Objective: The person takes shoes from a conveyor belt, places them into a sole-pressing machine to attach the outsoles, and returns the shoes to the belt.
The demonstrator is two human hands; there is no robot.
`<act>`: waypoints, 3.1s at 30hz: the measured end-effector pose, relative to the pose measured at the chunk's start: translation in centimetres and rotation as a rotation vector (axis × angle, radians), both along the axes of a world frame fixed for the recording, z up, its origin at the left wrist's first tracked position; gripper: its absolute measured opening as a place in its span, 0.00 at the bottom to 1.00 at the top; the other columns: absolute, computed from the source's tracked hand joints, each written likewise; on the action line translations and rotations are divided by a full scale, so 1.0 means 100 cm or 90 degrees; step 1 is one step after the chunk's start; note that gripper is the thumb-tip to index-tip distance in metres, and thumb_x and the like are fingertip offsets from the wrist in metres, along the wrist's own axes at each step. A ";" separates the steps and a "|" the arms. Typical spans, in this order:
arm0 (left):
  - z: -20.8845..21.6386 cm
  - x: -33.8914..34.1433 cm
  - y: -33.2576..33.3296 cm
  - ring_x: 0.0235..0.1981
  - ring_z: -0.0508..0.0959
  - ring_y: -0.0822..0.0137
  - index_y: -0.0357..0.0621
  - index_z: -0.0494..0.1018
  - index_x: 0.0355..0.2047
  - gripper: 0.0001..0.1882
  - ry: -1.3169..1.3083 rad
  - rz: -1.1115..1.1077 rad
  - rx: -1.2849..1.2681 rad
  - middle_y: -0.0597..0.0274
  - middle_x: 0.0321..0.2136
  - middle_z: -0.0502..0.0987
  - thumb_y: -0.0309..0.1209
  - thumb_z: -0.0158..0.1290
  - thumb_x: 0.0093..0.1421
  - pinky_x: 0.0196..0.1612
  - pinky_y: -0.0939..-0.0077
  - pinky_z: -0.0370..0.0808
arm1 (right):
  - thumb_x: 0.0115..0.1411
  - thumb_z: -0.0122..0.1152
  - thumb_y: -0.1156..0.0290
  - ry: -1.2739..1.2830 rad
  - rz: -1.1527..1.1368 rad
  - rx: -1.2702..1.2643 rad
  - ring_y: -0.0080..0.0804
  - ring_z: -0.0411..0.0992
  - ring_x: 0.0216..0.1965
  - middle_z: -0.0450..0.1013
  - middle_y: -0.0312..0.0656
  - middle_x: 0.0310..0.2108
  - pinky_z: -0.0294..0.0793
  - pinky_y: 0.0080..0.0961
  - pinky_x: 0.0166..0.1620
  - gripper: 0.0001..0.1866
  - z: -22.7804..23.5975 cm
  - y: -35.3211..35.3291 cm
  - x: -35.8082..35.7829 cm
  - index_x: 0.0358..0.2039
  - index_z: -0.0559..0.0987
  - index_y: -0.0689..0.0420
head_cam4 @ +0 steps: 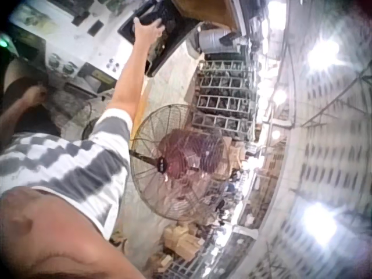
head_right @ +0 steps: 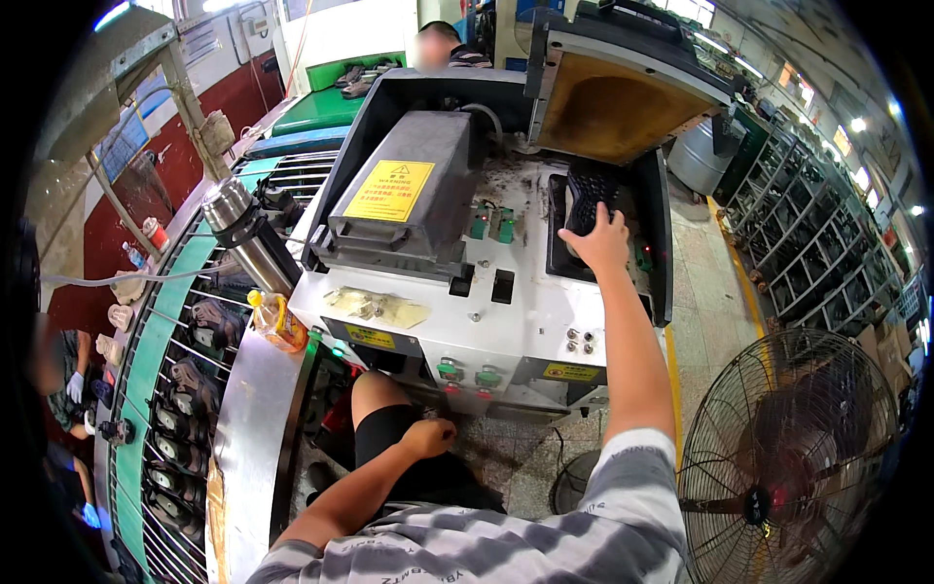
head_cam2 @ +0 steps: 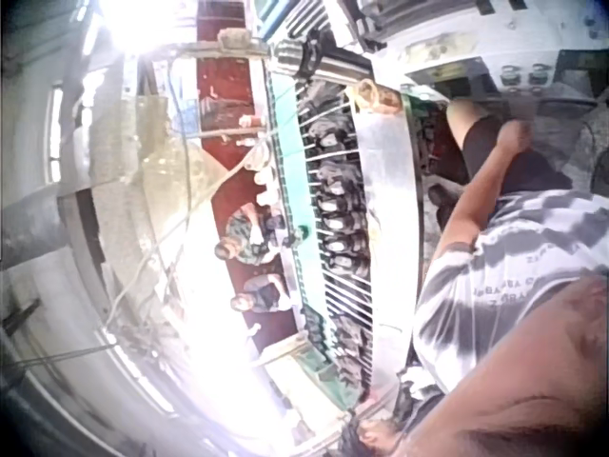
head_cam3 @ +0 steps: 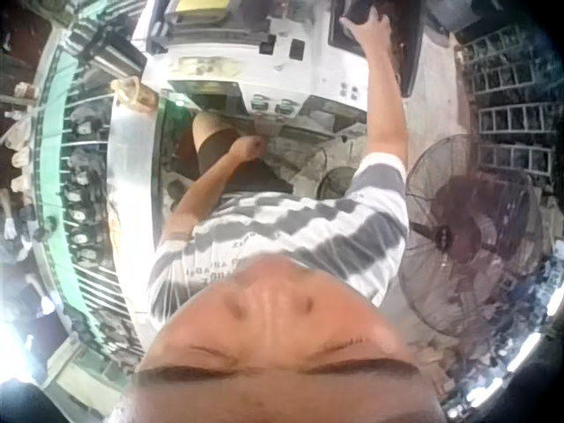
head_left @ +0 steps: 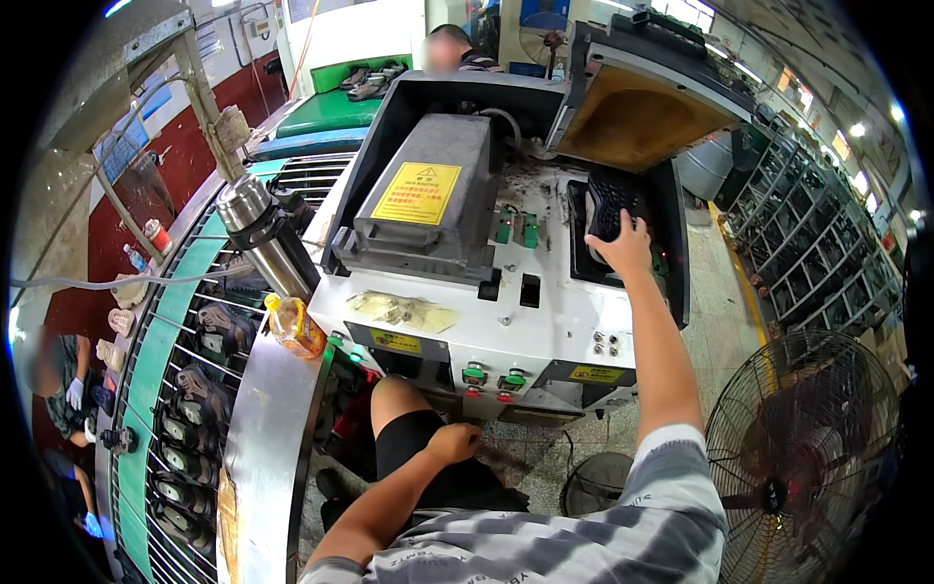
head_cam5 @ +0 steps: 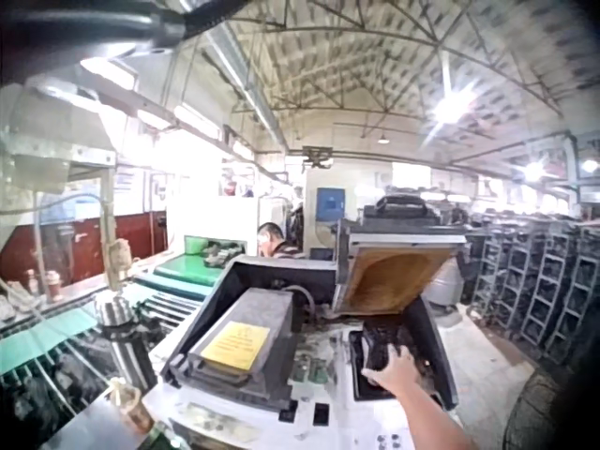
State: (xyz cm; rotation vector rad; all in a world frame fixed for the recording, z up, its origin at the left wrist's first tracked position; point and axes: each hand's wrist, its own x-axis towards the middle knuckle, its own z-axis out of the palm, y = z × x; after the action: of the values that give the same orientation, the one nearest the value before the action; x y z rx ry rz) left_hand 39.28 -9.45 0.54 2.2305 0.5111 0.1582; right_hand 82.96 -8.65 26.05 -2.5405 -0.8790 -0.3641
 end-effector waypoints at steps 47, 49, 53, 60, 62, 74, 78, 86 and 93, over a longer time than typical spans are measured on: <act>0.014 -0.330 0.067 0.25 0.77 0.59 0.38 0.76 0.29 0.11 -0.041 1.032 0.154 0.52 0.22 0.77 0.33 0.49 0.60 0.31 0.65 0.72 | 0.47 0.65 0.70 0.009 0.512 0.310 0.53 0.67 0.48 0.71 0.52 0.44 0.67 0.43 0.51 0.26 -0.089 0.066 -0.309 0.48 0.72 0.58; -0.009 -0.406 0.035 0.23 0.74 0.58 0.38 0.74 0.27 0.12 -0.042 1.141 0.216 0.52 0.21 0.75 0.34 0.47 0.59 0.30 0.63 0.71 | 0.46 0.67 0.67 -0.119 0.460 0.310 0.55 0.65 0.50 0.67 0.55 0.49 0.64 0.46 0.54 0.33 -0.061 0.146 -0.291 0.54 0.68 0.59; -0.002 -0.449 -0.001 0.25 0.76 0.54 0.39 0.75 0.25 0.13 -0.101 1.287 0.158 0.51 0.22 0.77 0.34 0.47 0.59 0.31 0.62 0.71 | 0.42 0.67 0.54 -0.107 0.191 0.243 0.57 0.59 0.60 0.65 0.59 0.54 0.60 0.42 0.61 0.47 -0.016 0.279 -0.244 0.60 0.62 0.62; 0.024 -0.441 0.000 0.25 0.78 0.53 0.42 0.75 0.23 0.13 0.096 1.299 0.150 0.54 0.22 0.78 0.39 0.50 0.55 0.31 0.62 0.73 | 0.42 0.70 0.42 0.262 0.010 -0.031 0.55 0.61 0.61 0.60 0.58 0.60 0.65 0.46 0.60 0.57 0.011 0.300 -0.256 0.65 0.54 0.60; 0.029 -0.440 0.003 0.25 0.78 0.53 0.41 0.75 0.23 0.14 0.081 1.297 0.128 0.54 0.22 0.78 0.39 0.50 0.55 0.32 0.62 0.73 | 0.43 0.70 0.42 0.233 -0.019 0.000 0.53 0.61 0.60 0.60 0.57 0.60 0.66 0.46 0.59 0.57 0.012 0.286 -0.268 0.65 0.53 0.59; 0.003 -0.448 -0.007 0.26 0.78 0.56 0.43 0.76 0.27 0.10 0.007 1.224 0.140 0.57 0.23 0.79 0.36 0.51 0.55 0.33 0.63 0.74 | 0.42 0.73 0.61 0.218 0.262 0.501 0.54 0.60 0.60 0.55 0.58 0.61 0.60 0.43 0.60 0.56 -0.069 0.158 -0.295 0.64 0.50 0.67; 0.004 -0.420 0.003 0.28 0.76 0.70 0.40 0.75 0.35 0.08 -0.337 1.063 -0.182 0.61 0.27 0.77 0.29 0.56 0.55 0.33 0.75 0.73 | 0.47 0.74 0.63 0.365 0.440 0.599 0.45 0.67 0.54 0.66 0.53 0.54 0.64 0.36 0.57 0.46 -0.070 0.132 -0.330 0.60 0.58 0.68; 0.104 -0.380 -0.035 0.56 0.72 0.59 0.41 0.61 0.61 0.36 -0.850 0.700 -0.443 0.52 0.56 0.70 0.36 0.61 0.54 0.57 0.62 0.70 | 0.45 0.72 0.72 0.919 0.880 0.029 0.35 0.70 0.50 0.73 0.44 0.50 0.69 0.32 0.55 0.31 -0.061 0.056 -0.565 0.52 0.74 0.64; 0.109 -0.532 -0.193 0.50 0.75 0.53 0.33 0.62 0.59 0.41 -1.234 0.847 -0.206 0.47 0.53 0.71 0.53 0.53 0.55 0.53 0.61 0.75 | 0.53 0.67 0.58 0.341 1.516 -0.162 0.47 0.54 0.66 0.60 0.50 0.63 0.53 0.40 0.66 0.35 0.011 0.009 -0.717 0.60 0.67 0.56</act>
State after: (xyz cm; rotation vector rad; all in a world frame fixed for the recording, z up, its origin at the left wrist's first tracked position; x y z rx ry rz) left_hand -13.89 -28.73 11.49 0.3233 0.5930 2.2470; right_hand 11.28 -7.80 27.11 -0.1915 -2.5951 1.0502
